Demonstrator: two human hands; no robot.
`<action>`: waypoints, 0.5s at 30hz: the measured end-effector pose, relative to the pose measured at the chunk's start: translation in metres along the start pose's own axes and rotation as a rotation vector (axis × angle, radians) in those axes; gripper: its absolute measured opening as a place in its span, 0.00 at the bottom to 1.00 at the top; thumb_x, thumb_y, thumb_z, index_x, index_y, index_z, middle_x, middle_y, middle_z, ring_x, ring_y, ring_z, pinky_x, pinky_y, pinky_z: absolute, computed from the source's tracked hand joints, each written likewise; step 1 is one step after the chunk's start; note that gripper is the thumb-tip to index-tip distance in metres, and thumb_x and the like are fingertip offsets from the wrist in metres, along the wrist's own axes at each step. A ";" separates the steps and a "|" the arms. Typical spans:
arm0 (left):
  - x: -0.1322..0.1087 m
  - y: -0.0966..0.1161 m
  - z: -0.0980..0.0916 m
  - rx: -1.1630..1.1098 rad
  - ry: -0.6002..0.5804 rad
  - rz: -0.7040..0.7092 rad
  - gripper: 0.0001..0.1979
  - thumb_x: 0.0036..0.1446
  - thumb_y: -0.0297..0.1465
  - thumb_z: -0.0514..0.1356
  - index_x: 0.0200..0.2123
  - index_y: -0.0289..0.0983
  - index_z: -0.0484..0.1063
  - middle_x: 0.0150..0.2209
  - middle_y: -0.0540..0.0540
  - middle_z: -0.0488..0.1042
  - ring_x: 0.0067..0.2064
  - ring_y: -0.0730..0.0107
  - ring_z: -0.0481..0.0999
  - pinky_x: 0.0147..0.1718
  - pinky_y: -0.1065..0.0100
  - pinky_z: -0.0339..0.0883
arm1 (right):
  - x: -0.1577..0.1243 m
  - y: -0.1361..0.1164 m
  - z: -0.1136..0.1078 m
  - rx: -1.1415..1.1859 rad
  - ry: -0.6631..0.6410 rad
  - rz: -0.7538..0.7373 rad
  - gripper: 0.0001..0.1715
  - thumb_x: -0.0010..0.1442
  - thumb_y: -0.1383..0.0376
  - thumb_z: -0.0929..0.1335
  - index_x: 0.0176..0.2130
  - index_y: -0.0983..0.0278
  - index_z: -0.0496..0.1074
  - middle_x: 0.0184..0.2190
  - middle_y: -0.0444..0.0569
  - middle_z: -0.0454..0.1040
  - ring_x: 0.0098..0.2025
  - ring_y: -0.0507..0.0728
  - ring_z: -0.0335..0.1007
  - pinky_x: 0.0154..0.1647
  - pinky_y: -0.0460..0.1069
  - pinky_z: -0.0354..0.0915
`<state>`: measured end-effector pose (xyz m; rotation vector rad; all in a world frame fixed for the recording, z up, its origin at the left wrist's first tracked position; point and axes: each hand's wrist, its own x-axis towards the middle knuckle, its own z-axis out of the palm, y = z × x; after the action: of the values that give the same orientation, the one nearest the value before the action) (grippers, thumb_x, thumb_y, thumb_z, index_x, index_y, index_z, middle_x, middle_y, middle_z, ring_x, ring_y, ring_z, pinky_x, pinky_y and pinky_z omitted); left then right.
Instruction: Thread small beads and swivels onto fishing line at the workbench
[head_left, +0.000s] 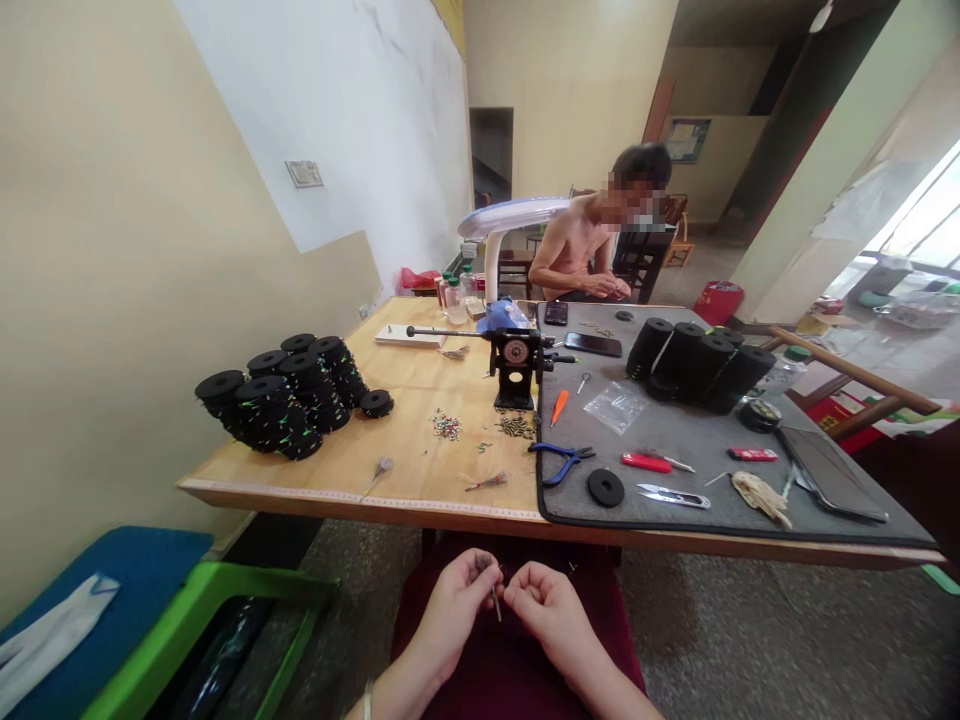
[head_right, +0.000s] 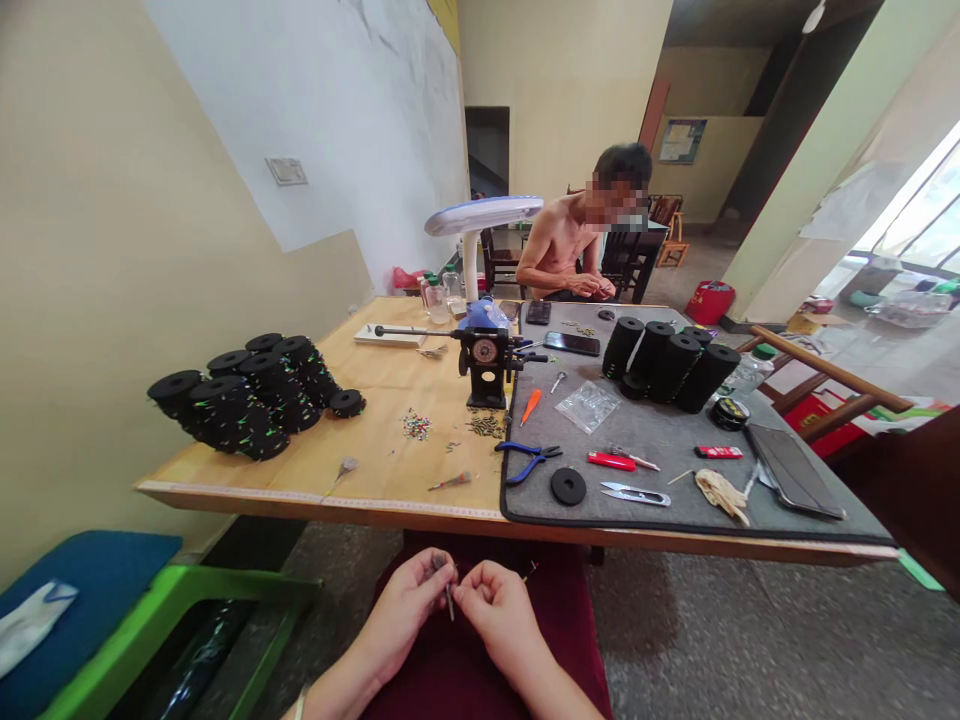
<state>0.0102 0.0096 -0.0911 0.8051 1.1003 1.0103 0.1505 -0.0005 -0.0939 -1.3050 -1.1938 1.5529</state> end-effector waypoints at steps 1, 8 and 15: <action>0.000 0.001 0.000 0.063 0.002 0.047 0.08 0.48 0.33 0.63 0.26 0.35 0.68 0.22 0.53 0.69 0.23 0.75 0.65 0.24 0.73 0.59 | 0.000 -0.001 0.000 -0.004 0.002 -0.001 0.12 0.49 0.61 0.68 0.22 0.64 0.63 0.14 0.35 0.55 0.18 0.47 0.43 0.20 0.45 0.41; -0.002 0.005 -0.003 0.327 0.031 0.263 0.05 0.54 0.32 0.58 0.28 0.37 0.67 0.24 0.51 0.70 0.27 0.70 0.68 0.29 0.70 0.62 | -0.004 -0.008 0.000 0.030 0.008 0.027 0.12 0.49 0.60 0.68 0.22 0.63 0.62 0.13 0.34 0.52 0.18 0.46 0.41 0.20 0.45 0.40; -0.004 0.003 -0.003 0.376 0.030 0.288 0.04 0.55 0.31 0.57 0.29 0.37 0.67 0.25 0.50 0.70 0.28 0.68 0.70 0.29 0.70 0.63 | -0.004 -0.008 0.002 0.084 -0.011 0.055 0.13 0.48 0.60 0.69 0.22 0.63 0.62 0.12 0.33 0.52 0.17 0.46 0.41 0.19 0.45 0.39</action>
<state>0.0057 0.0075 -0.0884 1.2830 1.2431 1.0692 0.1488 -0.0021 -0.0849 -1.2854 -1.0951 1.6341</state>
